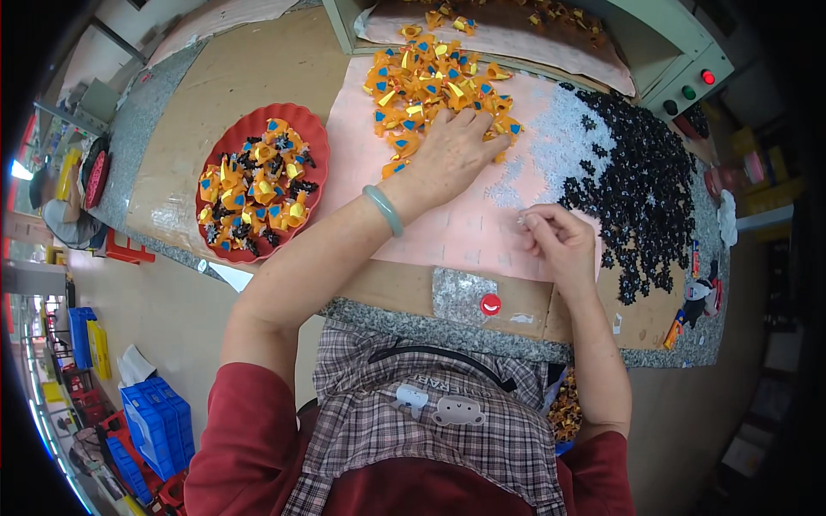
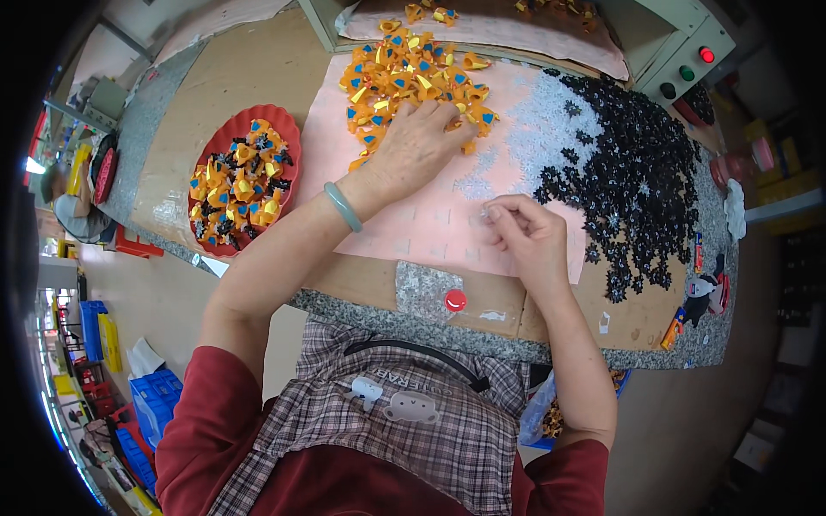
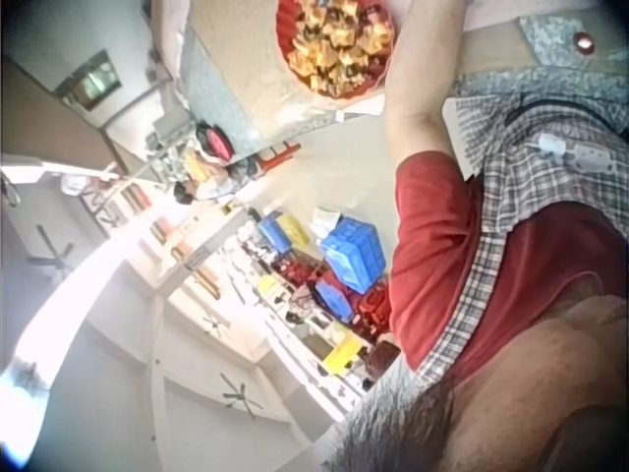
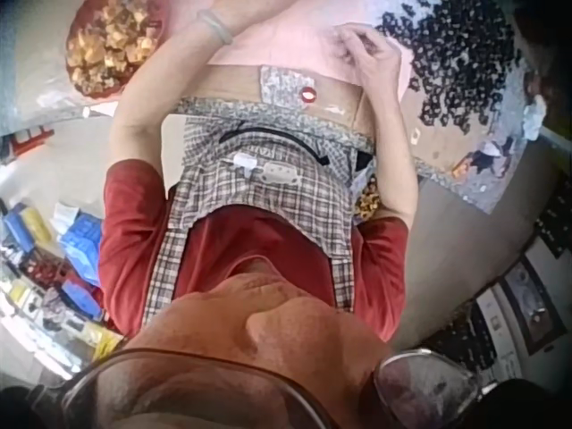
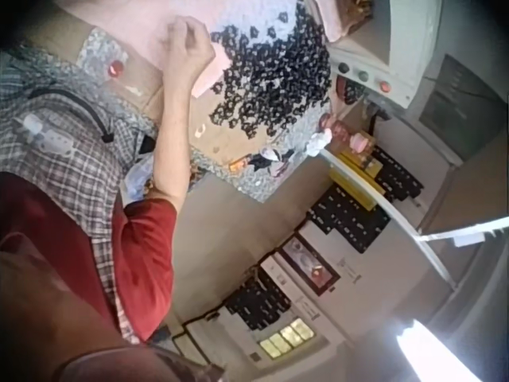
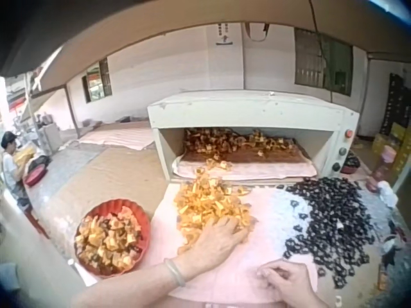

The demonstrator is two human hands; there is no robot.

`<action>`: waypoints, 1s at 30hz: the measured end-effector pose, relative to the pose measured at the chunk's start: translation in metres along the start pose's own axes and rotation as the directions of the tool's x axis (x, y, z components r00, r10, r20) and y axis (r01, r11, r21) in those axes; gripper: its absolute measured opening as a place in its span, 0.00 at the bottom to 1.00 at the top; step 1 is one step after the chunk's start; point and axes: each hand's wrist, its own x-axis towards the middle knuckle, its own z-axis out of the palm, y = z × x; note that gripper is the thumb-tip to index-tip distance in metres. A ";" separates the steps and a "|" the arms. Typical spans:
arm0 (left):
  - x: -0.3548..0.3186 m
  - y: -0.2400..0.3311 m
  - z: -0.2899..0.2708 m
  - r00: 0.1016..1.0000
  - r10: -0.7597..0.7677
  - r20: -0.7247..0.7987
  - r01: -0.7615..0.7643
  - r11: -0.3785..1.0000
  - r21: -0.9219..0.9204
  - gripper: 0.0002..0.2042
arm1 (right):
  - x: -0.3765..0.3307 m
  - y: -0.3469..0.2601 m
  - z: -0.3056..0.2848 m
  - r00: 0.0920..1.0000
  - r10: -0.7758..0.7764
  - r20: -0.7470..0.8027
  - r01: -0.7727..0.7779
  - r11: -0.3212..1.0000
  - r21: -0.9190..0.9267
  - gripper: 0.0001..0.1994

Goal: The person assembles toy figurines by attaching small parts and applying glue by hand, and unloads batches of toy pieces from an oven onto the workstation.

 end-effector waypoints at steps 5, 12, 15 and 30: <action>-0.002 0.000 0.002 0.994 0.100 0.053 -0.105 0.989 0.102 0.10 | -0.006 -0.010 -0.007 0.998 0.020 0.053 -0.040 0.913 0.406 0.07; 0.001 0.000 -0.001 0.992 0.119 0.036 -0.121 0.991 0.063 0.10 | -0.026 -0.036 -0.003 0.999 0.036 0.006 -0.035 0.919 0.393 0.09; 0.000 0.001 -0.009 0.996 0.089 -0.001 -0.089 0.996 0.014 0.11 | -0.029 -0.041 -0.002 0.998 -0.042 -0.038 0.054 0.915 0.401 0.09; -0.060 0.077 -0.071 0.825 -0.373 0.425 0.324 -0.303 -0.896 0.11 | -0.039 -0.053 0.001 0.989 -0.146 -0.036 0.149 0.920 0.364 0.06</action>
